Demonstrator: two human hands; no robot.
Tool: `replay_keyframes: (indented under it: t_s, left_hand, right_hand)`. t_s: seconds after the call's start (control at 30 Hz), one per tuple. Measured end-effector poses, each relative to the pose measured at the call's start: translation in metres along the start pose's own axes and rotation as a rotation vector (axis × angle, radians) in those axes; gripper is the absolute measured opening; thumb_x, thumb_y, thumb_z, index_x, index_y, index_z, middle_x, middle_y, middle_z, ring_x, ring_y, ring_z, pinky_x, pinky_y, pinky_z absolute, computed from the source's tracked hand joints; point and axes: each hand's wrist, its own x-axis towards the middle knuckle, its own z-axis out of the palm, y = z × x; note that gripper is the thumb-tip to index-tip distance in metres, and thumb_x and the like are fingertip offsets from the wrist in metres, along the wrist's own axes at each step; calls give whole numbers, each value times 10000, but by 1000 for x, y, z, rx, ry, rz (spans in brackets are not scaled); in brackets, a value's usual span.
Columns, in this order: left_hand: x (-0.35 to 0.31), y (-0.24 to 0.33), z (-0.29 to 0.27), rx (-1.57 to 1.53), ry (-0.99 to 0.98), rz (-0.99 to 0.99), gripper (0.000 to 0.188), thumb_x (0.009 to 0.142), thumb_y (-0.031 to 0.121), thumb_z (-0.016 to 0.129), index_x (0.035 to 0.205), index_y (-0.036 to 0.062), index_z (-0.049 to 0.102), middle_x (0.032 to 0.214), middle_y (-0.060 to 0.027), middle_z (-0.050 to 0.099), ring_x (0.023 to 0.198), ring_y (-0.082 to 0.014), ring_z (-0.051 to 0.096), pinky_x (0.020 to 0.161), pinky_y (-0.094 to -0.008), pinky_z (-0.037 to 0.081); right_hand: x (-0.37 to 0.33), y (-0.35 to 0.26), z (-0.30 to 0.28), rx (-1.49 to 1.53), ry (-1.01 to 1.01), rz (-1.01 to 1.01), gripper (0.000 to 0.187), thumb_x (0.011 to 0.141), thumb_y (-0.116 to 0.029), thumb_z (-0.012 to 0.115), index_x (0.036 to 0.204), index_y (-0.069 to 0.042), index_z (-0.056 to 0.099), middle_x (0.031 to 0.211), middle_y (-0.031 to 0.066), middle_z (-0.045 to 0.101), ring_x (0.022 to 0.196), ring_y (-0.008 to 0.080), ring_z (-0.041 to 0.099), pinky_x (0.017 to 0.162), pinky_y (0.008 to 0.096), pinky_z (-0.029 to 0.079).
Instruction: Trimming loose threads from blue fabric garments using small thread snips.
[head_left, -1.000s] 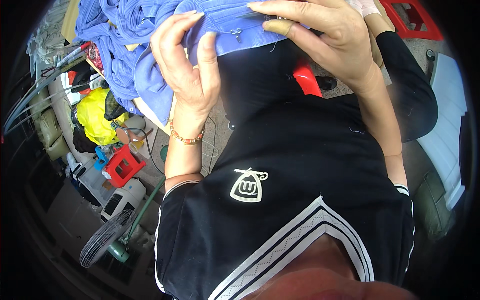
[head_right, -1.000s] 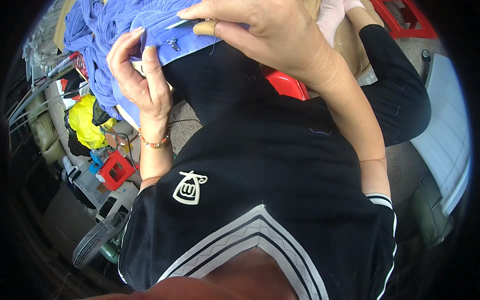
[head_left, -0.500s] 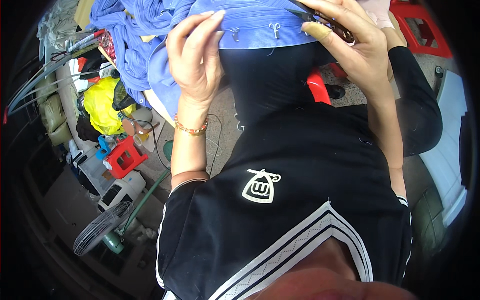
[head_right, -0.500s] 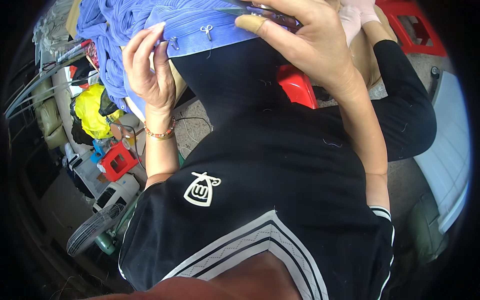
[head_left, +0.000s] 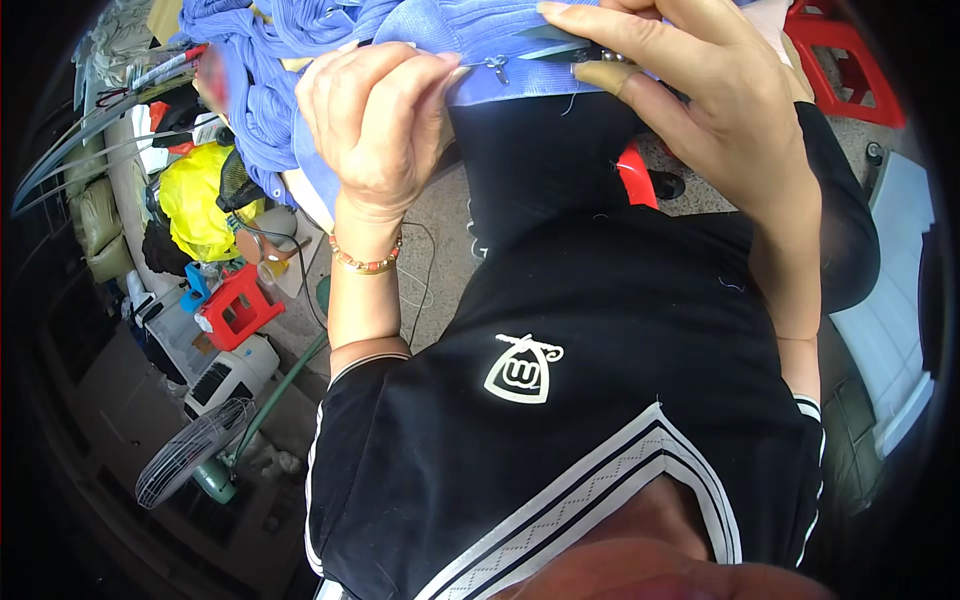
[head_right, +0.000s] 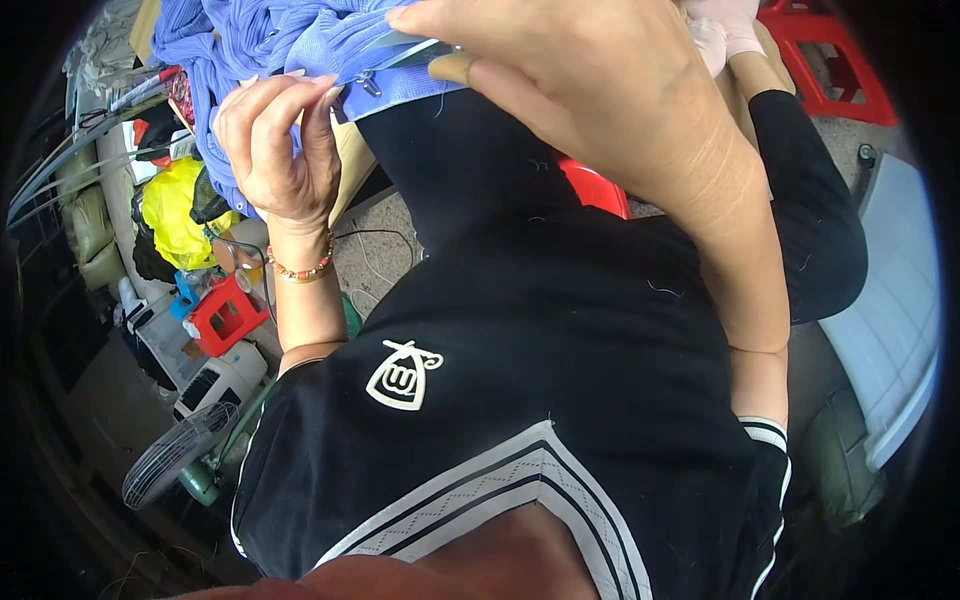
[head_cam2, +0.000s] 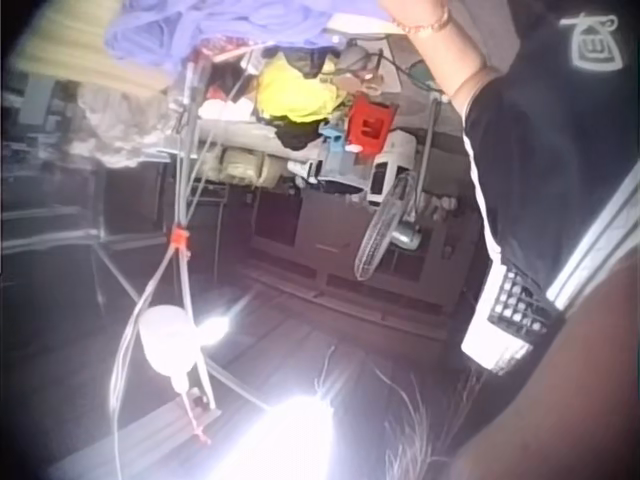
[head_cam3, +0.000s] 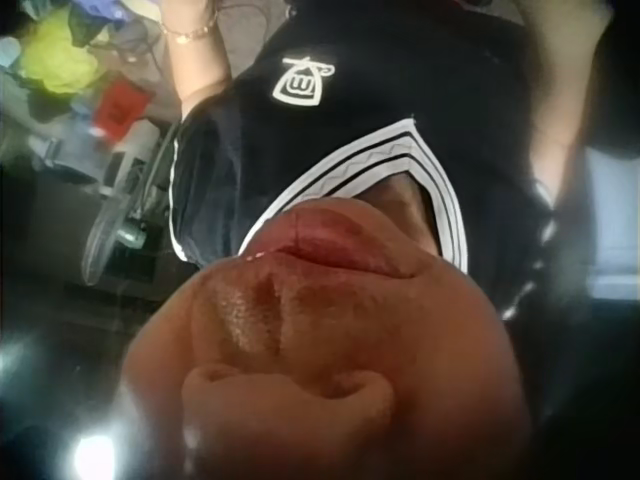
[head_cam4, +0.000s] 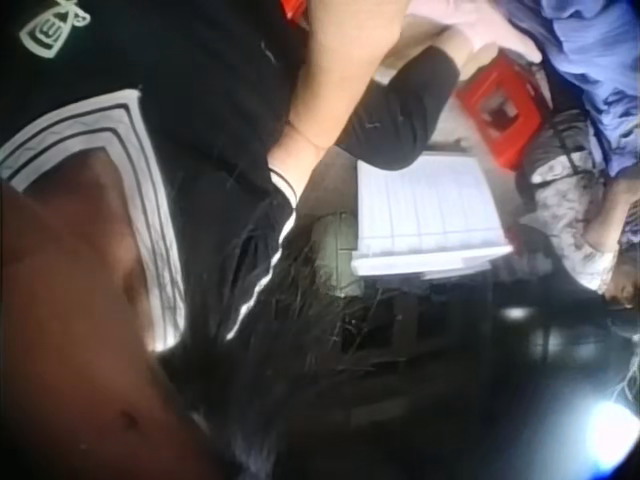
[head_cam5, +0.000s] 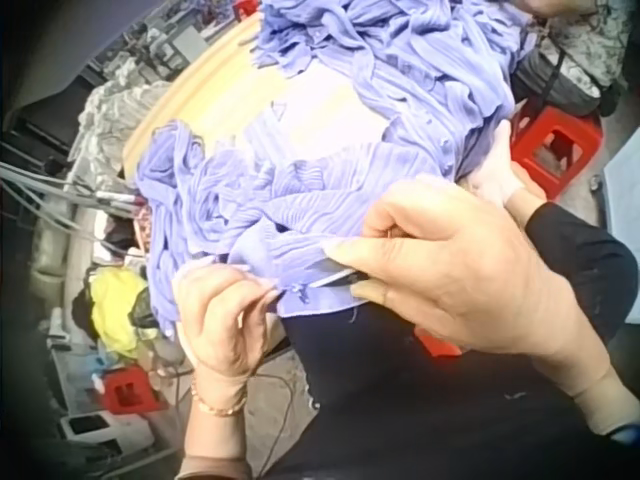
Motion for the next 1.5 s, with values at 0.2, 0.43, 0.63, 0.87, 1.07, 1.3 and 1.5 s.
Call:
replay_keyframes:
  t_s: [0.2, 0.43, 0.63, 0.87, 1.07, 1.3, 1.5]
  left_hand:
    - [-4, 2, -5, -3, -44, -1, 179, 767, 123, 787, 926, 132, 705, 914, -4, 660, 883, -197, 632, 911, -396, 479]
    - [-6, 6, 1, -193, -32, -105, 141, 803, 50, 764, 922, 69, 691, 917, -44, 726, 901, -210, 698, 920, -410, 524]
    - [-14, 3, 2, -218, -24, -136, 162, 808, 57, 767, 942, 55, 676, 927, -60, 722, 897, -229, 692, 912, -401, 537]
    - [-4, 14, -3, -191, -1, -136, 170, 809, 62, 764, 940, 62, 655, 901, -54, 685, 860, -252, 648, 847, -378, 525]
    - [3, 19, -4, -204, 17, -152, 173, 804, 60, 765, 938, 64, 657, 876, -59, 669, 844, -258, 630, 822, -377, 513]
    - [7, 21, -5, -221, 30, -125, 119, 839, 54, 723, 940, 58, 660, 869, -55, 686, 866, -239, 646, 886, -405, 518]
    - [10, 34, -3, -357, 162, -216, 151, 846, 11, 723, 980, 44, 663, 935, -82, 652, 857, -240, 642, 816, -347, 515]
  right_hand:
    - [12, -14, -9, -52, -54, 2, 212, 754, -51, 753, 961, -37, 710, 814, 49, 563, 730, 211, 596, 632, 313, 481]
    - [10, -7, -6, -158, 27, -113, 173, 747, -38, 744, 918, -45, 717, 788, 41, 560, 709, 207, 600, 580, 322, 466]
    - [11, -9, 0, -142, 71, -181, 195, 741, -26, 742, 934, -52, 727, 779, 38, 562, 707, 206, 598, 564, 332, 449]
    - [21, -24, -14, -81, -114, -12, 158, 774, -68, 724, 926, -33, 705, 782, 65, 536, 712, 235, 590, 600, 341, 452]
    - [21, -19, -8, -69, -135, -81, 113, 825, -99, 665, 910, -26, 679, 800, 75, 524, 757, 242, 592, 635, 351, 465]
    - [18, -14, 6, -99, 5, -179, 99, 845, -125, 661, 866, -29, 668, 822, 80, 548, 802, 248, 619, 676, 352, 489]
    - [14, 13, -6, 204, 74, -144, 225, 802, -26, 736, 1024, -1, 715, 827, 87, 621, 685, 213, 601, 620, 299, 480]
